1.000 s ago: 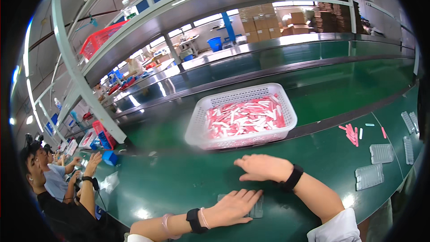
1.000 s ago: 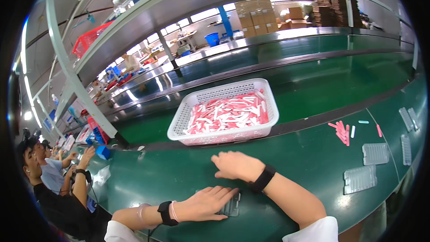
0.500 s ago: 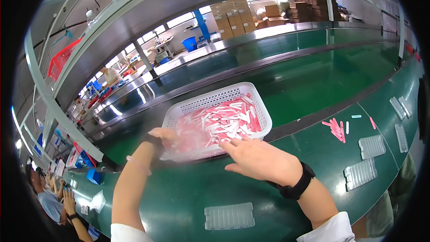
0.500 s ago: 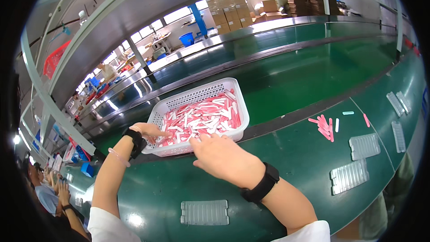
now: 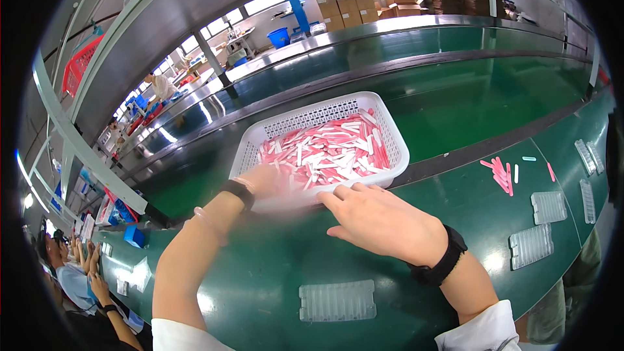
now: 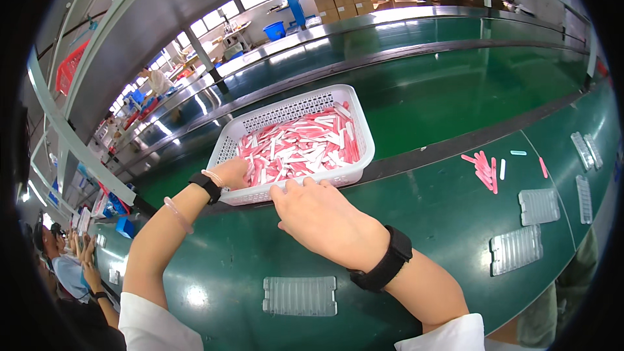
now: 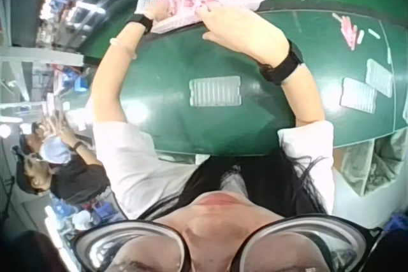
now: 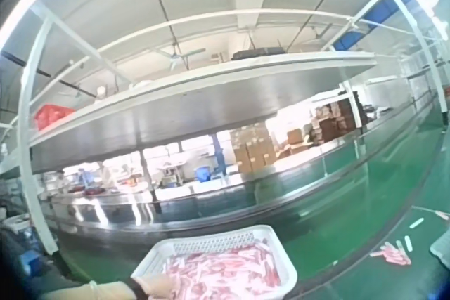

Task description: The person is assembling small pink and white plastic components into a clear plastic tray.

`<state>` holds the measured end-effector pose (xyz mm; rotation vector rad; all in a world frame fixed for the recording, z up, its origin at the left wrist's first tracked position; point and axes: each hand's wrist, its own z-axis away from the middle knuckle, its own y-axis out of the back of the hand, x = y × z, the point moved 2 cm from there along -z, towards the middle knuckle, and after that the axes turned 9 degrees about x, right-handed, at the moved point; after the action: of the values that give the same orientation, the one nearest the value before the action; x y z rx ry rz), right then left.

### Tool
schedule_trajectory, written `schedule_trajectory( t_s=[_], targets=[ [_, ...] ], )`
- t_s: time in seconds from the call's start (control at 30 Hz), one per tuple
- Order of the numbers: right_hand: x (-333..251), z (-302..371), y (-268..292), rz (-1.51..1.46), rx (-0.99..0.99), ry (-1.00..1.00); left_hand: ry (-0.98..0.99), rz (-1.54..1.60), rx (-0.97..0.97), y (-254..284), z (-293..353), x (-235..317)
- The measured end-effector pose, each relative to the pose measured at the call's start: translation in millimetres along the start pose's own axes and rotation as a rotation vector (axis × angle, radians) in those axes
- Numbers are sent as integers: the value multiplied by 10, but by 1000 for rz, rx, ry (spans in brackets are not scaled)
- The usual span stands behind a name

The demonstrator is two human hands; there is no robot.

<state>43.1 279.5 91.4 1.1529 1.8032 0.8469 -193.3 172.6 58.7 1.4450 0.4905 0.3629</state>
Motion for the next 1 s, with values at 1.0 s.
schedule_trajectory(
  t_s=[1.0],
  targets=[
    [46,-245,40,-265,513,-230,175,1817,178,468,320,145]
  ],
)
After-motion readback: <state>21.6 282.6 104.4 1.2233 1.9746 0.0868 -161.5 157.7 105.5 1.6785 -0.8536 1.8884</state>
